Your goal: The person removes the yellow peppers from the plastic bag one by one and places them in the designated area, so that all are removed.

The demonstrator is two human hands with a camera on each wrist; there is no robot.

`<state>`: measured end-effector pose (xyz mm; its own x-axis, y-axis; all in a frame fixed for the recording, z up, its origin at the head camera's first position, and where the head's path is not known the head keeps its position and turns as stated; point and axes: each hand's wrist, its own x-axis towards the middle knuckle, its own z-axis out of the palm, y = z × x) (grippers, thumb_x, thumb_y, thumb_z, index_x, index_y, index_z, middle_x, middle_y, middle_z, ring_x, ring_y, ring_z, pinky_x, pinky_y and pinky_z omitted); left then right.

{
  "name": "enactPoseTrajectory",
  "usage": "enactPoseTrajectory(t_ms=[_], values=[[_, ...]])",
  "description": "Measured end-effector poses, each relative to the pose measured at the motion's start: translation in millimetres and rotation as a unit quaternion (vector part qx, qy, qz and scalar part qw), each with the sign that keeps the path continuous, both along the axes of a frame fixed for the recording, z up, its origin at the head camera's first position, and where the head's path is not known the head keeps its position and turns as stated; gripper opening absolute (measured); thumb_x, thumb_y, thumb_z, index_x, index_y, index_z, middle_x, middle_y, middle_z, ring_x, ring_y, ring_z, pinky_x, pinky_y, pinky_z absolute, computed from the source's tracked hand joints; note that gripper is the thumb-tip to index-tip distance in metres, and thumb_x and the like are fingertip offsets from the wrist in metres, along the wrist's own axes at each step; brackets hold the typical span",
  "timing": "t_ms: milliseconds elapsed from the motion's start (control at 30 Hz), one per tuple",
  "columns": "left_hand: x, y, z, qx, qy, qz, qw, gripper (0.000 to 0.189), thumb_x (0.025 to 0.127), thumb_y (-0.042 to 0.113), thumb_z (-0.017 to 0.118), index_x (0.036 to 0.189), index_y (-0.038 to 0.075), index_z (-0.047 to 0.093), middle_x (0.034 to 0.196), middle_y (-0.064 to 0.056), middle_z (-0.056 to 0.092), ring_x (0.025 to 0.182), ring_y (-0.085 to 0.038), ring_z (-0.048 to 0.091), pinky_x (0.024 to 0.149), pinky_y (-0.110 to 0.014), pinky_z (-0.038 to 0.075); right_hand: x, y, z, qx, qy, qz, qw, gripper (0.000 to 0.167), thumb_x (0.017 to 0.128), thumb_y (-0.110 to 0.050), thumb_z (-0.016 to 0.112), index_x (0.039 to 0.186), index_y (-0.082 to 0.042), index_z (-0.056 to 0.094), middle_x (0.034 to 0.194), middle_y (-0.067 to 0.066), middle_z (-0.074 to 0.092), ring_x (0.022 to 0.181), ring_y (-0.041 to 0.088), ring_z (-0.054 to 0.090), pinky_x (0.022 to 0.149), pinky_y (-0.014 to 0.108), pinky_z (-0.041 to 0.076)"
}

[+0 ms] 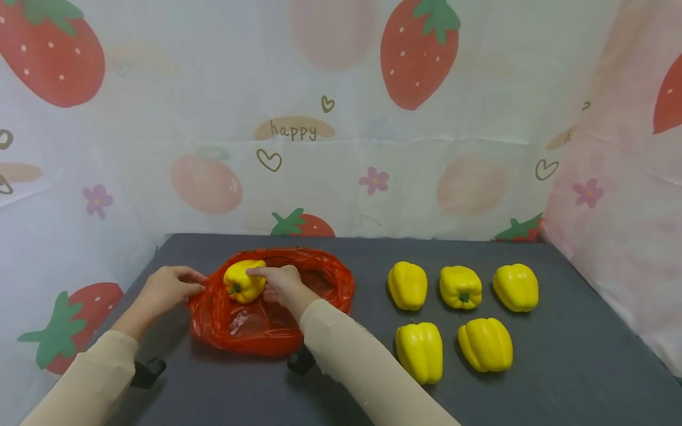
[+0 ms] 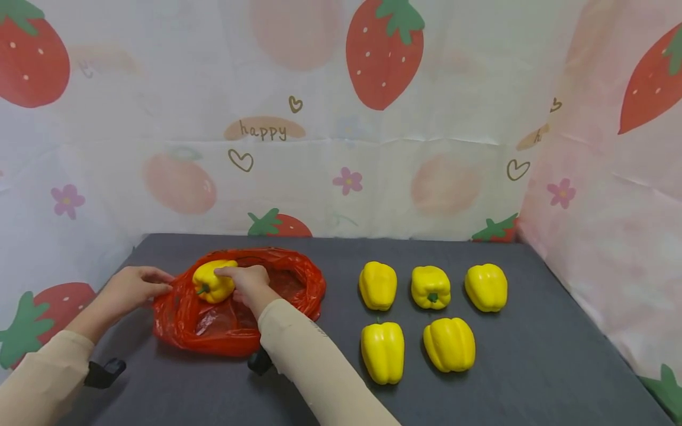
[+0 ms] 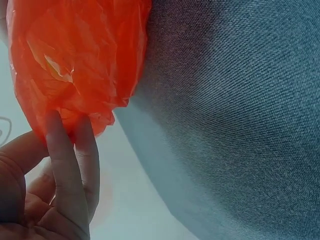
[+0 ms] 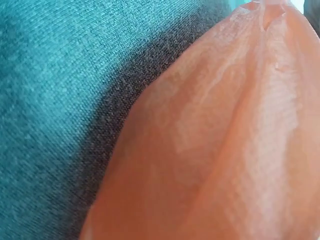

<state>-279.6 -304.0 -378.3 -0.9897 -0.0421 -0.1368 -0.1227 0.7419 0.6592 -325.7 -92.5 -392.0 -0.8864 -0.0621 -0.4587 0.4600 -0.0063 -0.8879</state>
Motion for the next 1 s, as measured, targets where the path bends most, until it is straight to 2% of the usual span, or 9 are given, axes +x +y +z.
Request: enactPoseTrajectory(t_ms=[267, 533, 1000], values=[[0.5, -3.3, -1.6, -0.007, -0.003, 0.003, 1.0, 0.035, 0.096, 0.017, 0.061, 0.121, -0.006, 0.064, 0.115, -0.027, 0.066, 0.086, -0.021, 0.064, 0.078, -0.04, 0.062, -1.2, -11, -0.7, 0.036, -0.012, -0.029, 0.9989, 0.079, 0.075, -0.034, 0.087, 0.135, 0.0, 0.05, 0.126, 0.013, 0.061, 0.105, 0.027, 0.068, 0.095, 0.038, 0.057], [1.9, -1.8, 2.0, -0.01, 0.004, 0.001, 0.9999, 0.036, 0.096, 0.017, 0.06, 0.123, -0.007, 0.063, 0.118, -0.028, 0.064, 0.084, -0.02, 0.064, 0.077, -0.04, 0.062, 3.9, -19, -1.6, 0.023, 0.006, -0.021, 0.9995, 0.078, 0.074, -0.032, 0.088, 0.134, 0.0, 0.05, 0.126, 0.012, 0.06, 0.111, 0.025, 0.065, 0.097, 0.038, 0.056], [3.0, 0.4, 3.7, -0.011, 0.008, -0.011, 0.9998, 0.034, 0.097, 0.016, 0.06, 0.123, -0.006, 0.063, 0.119, -0.027, 0.065, 0.082, -0.019, 0.064, 0.078, -0.04, 0.062, 2.3, -20, -7.0, 0.031, 0.003, -0.017, 0.9994, 0.075, 0.075, -0.032, 0.087, 0.133, -0.001, 0.051, 0.125, 0.011, 0.06, 0.107, 0.025, 0.064, 0.095, 0.038, 0.057]])
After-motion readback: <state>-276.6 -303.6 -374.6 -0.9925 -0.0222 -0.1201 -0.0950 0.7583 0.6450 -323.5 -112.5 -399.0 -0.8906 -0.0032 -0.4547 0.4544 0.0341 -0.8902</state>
